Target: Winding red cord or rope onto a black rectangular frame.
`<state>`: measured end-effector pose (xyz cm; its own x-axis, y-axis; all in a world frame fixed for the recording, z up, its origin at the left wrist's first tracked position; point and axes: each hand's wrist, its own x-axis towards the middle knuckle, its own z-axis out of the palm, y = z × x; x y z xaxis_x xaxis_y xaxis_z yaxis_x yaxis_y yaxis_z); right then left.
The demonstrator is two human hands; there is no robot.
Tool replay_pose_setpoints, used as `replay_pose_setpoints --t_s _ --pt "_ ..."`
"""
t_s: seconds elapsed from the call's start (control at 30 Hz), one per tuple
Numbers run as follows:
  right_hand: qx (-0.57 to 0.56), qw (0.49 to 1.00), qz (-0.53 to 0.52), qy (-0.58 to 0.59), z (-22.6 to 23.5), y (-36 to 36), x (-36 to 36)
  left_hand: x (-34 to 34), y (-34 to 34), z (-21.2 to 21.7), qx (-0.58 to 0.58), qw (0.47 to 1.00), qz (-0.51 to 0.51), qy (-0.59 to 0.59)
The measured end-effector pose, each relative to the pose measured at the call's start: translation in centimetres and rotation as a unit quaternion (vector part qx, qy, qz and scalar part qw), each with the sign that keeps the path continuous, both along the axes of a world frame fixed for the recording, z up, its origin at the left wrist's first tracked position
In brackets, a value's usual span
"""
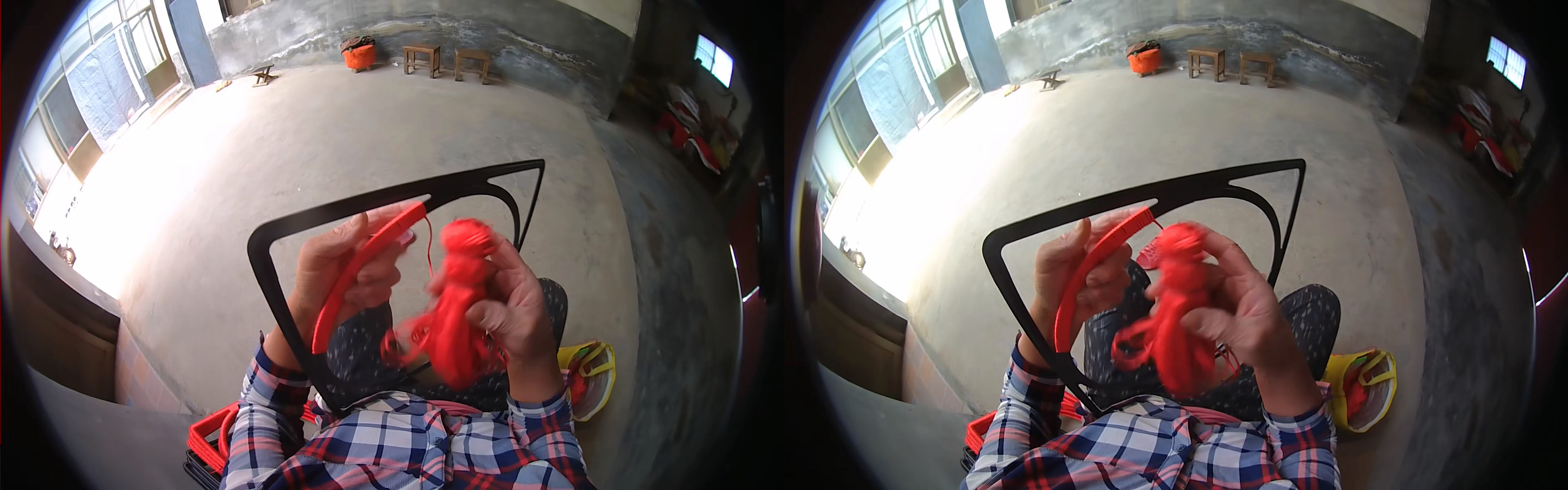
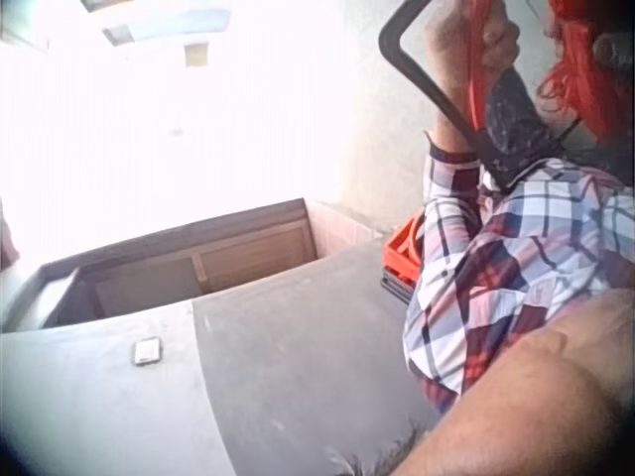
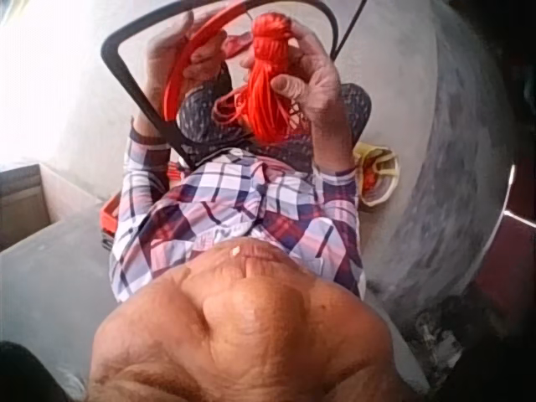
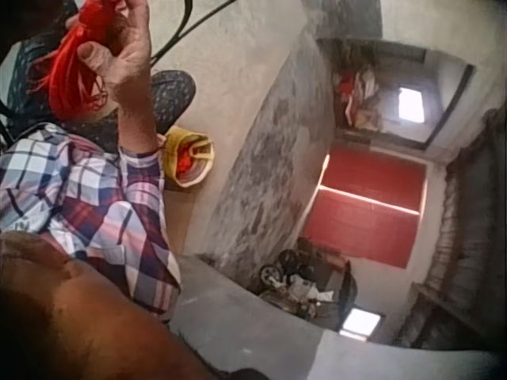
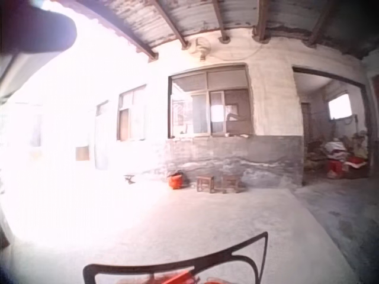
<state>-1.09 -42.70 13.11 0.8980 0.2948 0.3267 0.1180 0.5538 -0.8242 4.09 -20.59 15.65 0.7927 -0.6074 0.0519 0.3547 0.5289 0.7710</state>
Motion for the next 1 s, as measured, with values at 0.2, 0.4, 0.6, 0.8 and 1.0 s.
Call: replay_pose_setpoints --t_s 0.2,0.4,0.6,0.8,1.0 --pt "-0.261 0.938 -0.11 -0.198 3.4 0.6 2.1 -1.1 -2.7 1.1 0.021 0.999 0.024 0.015" --pt "-0.287 0.863 -0.179 -0.376 2.9 1.8 1.2 -0.1 -2.7 0.6 0.01 1.0 0.002 -0.03" --pt "-0.216 0.846 -0.391 -0.29 2.9 3.3 2.0 -1.7 -4.5 1.0 -0.17 0.983 -0.052 0.048" --pt "-0.006 0.954 -0.194 -0.231 -0.1 0.3 3.2 -1.7 -2.7 0.2 -0.201 0.977 -0.068 0.006" --pt "0.242 0.949 0.061 0.194 -3.8 1.7 4.5 -2.4 -3.7 -0.2 -0.062 0.995 0.072 0.038"
